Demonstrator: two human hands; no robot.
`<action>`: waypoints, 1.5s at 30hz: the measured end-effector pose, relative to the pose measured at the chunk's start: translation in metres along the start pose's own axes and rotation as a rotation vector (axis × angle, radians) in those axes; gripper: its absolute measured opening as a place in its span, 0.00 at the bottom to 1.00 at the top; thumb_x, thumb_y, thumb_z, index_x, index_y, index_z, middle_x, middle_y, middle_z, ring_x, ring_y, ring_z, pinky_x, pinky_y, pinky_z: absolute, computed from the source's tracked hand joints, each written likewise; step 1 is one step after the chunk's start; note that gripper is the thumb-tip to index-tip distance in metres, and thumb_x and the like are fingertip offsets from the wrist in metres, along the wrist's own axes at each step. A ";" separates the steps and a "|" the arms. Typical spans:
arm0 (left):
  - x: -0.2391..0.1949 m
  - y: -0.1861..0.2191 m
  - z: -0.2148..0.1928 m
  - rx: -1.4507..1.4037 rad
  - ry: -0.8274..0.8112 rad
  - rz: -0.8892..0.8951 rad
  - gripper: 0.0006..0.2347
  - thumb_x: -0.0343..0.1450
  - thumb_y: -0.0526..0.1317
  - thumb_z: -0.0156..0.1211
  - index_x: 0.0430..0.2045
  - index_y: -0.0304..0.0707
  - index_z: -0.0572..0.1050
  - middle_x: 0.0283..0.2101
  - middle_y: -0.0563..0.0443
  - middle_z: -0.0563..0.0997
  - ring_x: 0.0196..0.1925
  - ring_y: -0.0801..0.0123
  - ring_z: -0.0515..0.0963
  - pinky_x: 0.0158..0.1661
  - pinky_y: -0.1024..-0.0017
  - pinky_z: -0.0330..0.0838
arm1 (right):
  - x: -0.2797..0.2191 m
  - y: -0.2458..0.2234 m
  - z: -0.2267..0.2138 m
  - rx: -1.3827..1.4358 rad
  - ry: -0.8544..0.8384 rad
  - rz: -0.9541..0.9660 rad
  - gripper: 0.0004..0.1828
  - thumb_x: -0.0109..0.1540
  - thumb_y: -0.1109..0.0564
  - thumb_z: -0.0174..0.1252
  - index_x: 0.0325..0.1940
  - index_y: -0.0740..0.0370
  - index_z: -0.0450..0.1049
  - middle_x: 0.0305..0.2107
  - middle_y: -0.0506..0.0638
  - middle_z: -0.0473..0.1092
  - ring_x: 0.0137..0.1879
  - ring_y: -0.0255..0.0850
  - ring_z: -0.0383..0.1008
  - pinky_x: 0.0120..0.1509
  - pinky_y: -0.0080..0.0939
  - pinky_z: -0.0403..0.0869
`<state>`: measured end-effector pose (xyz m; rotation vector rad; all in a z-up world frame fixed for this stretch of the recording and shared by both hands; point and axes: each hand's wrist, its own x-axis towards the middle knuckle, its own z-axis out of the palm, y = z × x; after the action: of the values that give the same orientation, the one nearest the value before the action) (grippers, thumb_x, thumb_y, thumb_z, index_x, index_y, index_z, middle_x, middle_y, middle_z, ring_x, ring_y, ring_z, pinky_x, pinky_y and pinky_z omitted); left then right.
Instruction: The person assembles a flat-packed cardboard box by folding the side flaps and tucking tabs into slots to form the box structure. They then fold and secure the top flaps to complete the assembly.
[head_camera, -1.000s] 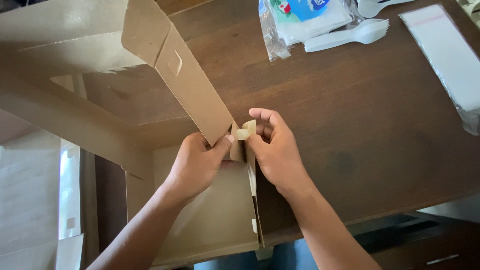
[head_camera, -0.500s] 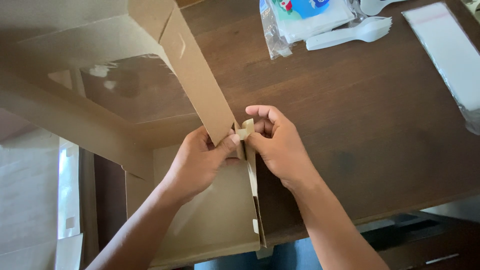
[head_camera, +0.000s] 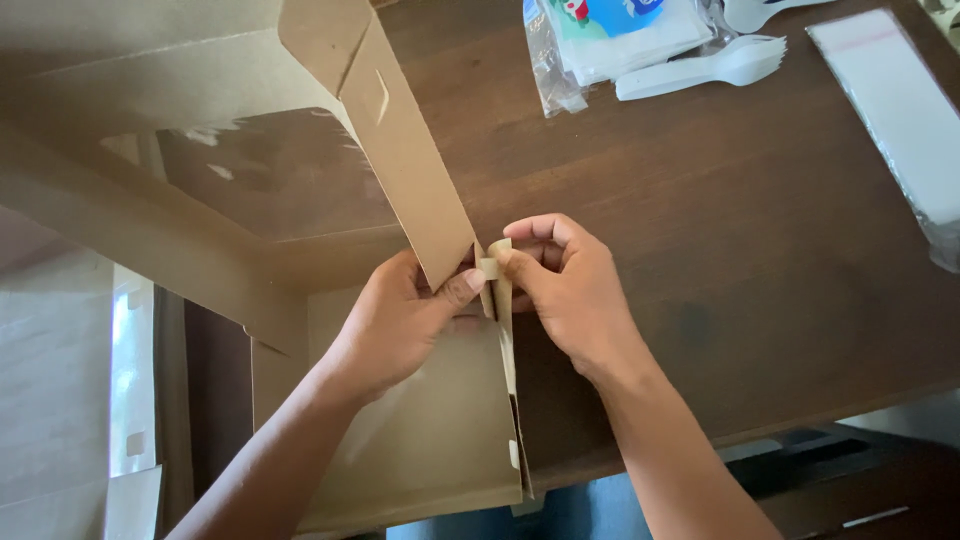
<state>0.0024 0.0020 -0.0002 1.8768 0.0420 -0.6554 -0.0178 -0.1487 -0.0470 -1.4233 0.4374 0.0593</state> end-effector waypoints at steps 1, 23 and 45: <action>0.004 -0.006 -0.003 -0.001 0.001 0.002 0.17 0.73 0.44 0.61 0.51 0.32 0.77 0.44 0.43 0.84 0.48 0.64 0.84 0.47 0.63 0.83 | 0.002 0.002 -0.001 -0.001 0.000 -0.002 0.14 0.60 0.60 0.63 0.50 0.65 0.77 0.29 0.56 0.76 0.32 0.39 0.76 0.36 0.41 0.82; 0.003 -0.012 -0.007 -0.048 -0.041 0.036 0.19 0.73 0.43 0.61 0.55 0.31 0.75 0.49 0.40 0.82 0.50 0.58 0.85 0.50 0.59 0.82 | 0.003 0.009 0.001 -0.061 -0.059 -0.013 0.09 0.62 0.58 0.66 0.39 0.68 0.79 0.27 0.57 0.78 0.33 0.40 0.79 0.39 0.39 0.83; 0.000 -0.030 -0.008 0.150 -0.050 0.046 0.15 0.73 0.47 0.60 0.45 0.33 0.83 0.39 0.40 0.85 0.46 0.56 0.84 0.49 0.57 0.76 | 0.005 0.009 0.005 -0.066 -0.112 0.039 0.16 0.61 0.52 0.68 0.34 0.70 0.76 0.24 0.55 0.71 0.30 0.39 0.77 0.31 0.39 0.83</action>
<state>-0.0036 0.0215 -0.0242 1.9986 -0.0847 -0.6893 -0.0142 -0.1433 -0.0569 -1.4679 0.3737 0.1855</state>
